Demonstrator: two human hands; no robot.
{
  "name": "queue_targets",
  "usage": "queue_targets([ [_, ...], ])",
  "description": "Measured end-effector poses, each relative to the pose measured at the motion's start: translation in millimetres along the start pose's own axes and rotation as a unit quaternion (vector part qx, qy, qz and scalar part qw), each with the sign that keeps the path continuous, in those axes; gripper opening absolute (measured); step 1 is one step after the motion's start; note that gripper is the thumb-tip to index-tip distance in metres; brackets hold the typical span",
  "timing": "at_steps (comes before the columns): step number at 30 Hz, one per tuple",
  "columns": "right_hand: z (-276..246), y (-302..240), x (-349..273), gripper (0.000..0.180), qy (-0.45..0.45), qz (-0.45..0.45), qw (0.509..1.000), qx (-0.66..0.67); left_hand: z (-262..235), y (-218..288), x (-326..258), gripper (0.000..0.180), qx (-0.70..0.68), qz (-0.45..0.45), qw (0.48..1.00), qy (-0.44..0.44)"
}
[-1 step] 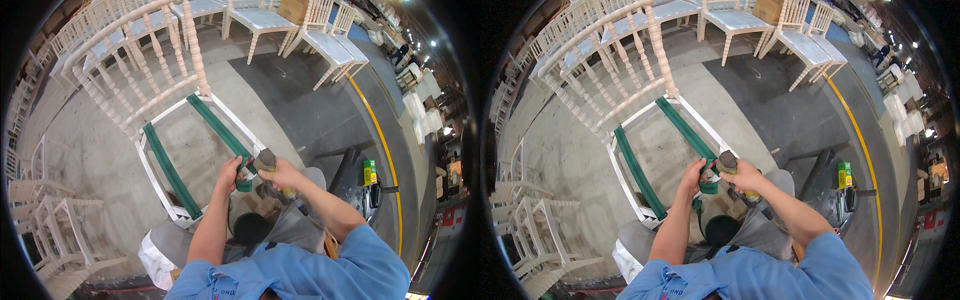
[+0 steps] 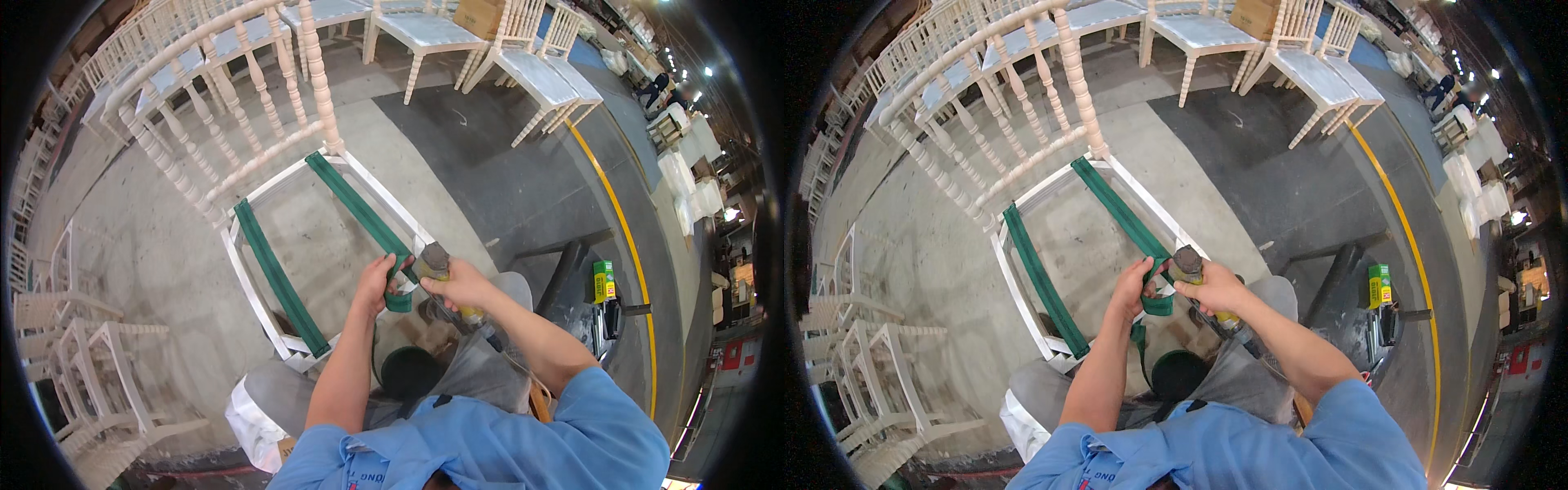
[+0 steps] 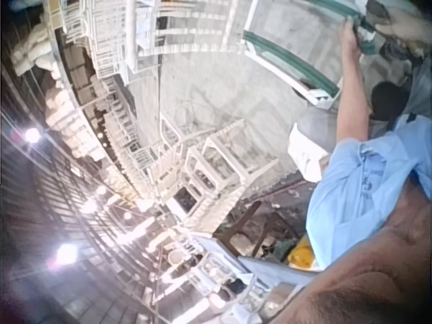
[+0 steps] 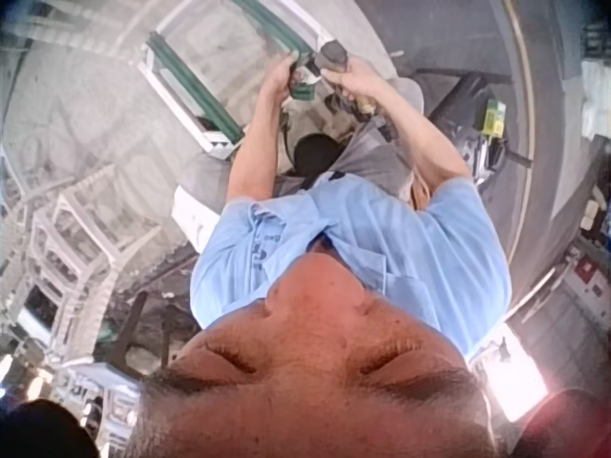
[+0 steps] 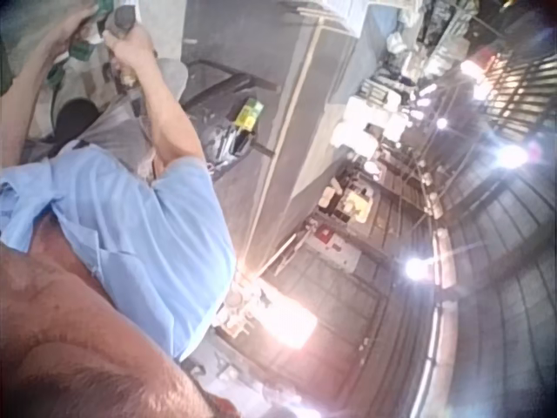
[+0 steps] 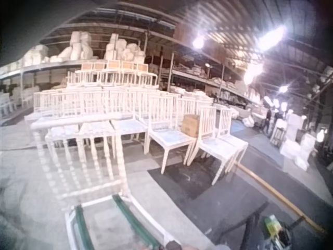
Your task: The person attaches green webbing strips to the seat frame of a white wooden chair. They position each strip, secure it with a staple gun, and trim excess material with scissors. The process is repeated for multiple parallel strips across the chair seat.
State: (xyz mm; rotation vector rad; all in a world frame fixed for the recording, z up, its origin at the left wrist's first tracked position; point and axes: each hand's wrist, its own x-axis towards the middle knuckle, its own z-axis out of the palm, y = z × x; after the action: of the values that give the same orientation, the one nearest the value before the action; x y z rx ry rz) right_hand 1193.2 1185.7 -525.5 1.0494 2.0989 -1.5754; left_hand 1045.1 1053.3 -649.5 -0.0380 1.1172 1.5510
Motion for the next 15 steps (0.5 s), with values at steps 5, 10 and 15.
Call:
queue_targets([
  [5, -9.9, -7.0, -4.1, 0.043, 0.020, 0.017, 1.000, -0.012, 8.5, 6.6, -1.1, 0.034, 0.019, 0.043, 0.998, -0.029],
  [10, -63.2, 18.6, -71.1, 0.041, 0.090, -0.063, 0.986, 0.123, 22.3, 0.5, -13.7, 0.035, 0.224, 0.047, 0.974, 0.001],
  [15, -116.5, 80.9, -172.1, 0.038, 0.248, -0.041, 0.953, 0.169, 43.0, -20.0, -21.8, 0.030, 0.392, 0.125, 0.910, 0.049],
])
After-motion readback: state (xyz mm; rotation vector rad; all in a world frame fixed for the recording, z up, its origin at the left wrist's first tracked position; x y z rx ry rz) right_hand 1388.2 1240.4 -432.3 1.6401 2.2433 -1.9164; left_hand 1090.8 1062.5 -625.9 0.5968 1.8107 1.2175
